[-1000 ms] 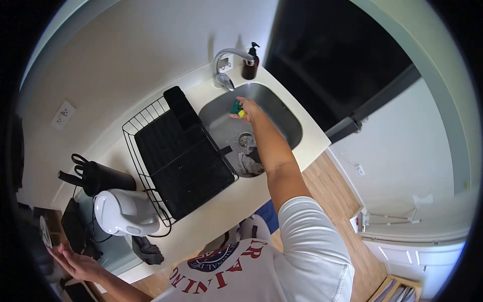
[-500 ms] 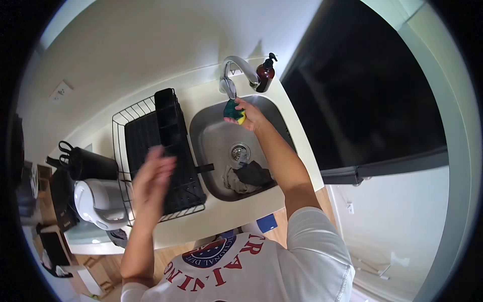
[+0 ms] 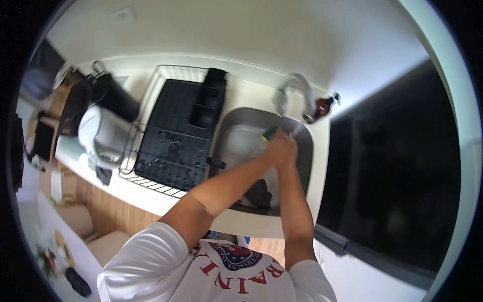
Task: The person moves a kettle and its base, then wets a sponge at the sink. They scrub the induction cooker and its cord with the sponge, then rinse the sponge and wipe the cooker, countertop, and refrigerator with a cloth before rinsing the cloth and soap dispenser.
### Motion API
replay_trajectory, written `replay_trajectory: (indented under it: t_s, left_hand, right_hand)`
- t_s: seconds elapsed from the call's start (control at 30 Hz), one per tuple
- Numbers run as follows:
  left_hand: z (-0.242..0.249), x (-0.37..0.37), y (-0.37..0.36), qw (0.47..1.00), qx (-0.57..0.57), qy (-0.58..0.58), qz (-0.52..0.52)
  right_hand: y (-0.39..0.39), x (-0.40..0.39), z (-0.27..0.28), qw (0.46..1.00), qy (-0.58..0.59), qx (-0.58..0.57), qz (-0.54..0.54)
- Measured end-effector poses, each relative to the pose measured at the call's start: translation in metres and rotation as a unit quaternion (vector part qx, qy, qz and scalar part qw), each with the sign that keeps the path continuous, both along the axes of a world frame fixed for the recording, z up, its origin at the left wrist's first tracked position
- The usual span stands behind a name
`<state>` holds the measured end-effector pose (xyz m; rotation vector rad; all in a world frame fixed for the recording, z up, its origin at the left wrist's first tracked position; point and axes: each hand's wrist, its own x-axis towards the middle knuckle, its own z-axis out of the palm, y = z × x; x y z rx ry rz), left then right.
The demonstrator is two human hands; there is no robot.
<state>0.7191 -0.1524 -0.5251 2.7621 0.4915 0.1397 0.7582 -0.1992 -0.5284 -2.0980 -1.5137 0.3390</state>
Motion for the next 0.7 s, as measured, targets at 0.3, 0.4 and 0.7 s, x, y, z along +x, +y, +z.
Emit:
replay_trajectory:
  t_s: [0.3,0.4,0.7]
  left_hand:
    - [0.021,-0.024,0.009,0.780,-0.493,-0.175,0.343]
    - [0.030,-0.028,0.002,0.783,-0.483,-0.204,0.336]
    - [-0.002,-0.029,0.003,0.894,-0.231,-0.069,0.377]
  right_hand:
    - [-0.015,0.005,0.001,0.717,0.562,0.205,-0.358]
    - [-0.018,0.027,-0.013,0.600,0.746,0.112,-0.266]
    - [-0.015,-0.013,0.019,0.503,0.834,0.131,-0.182]
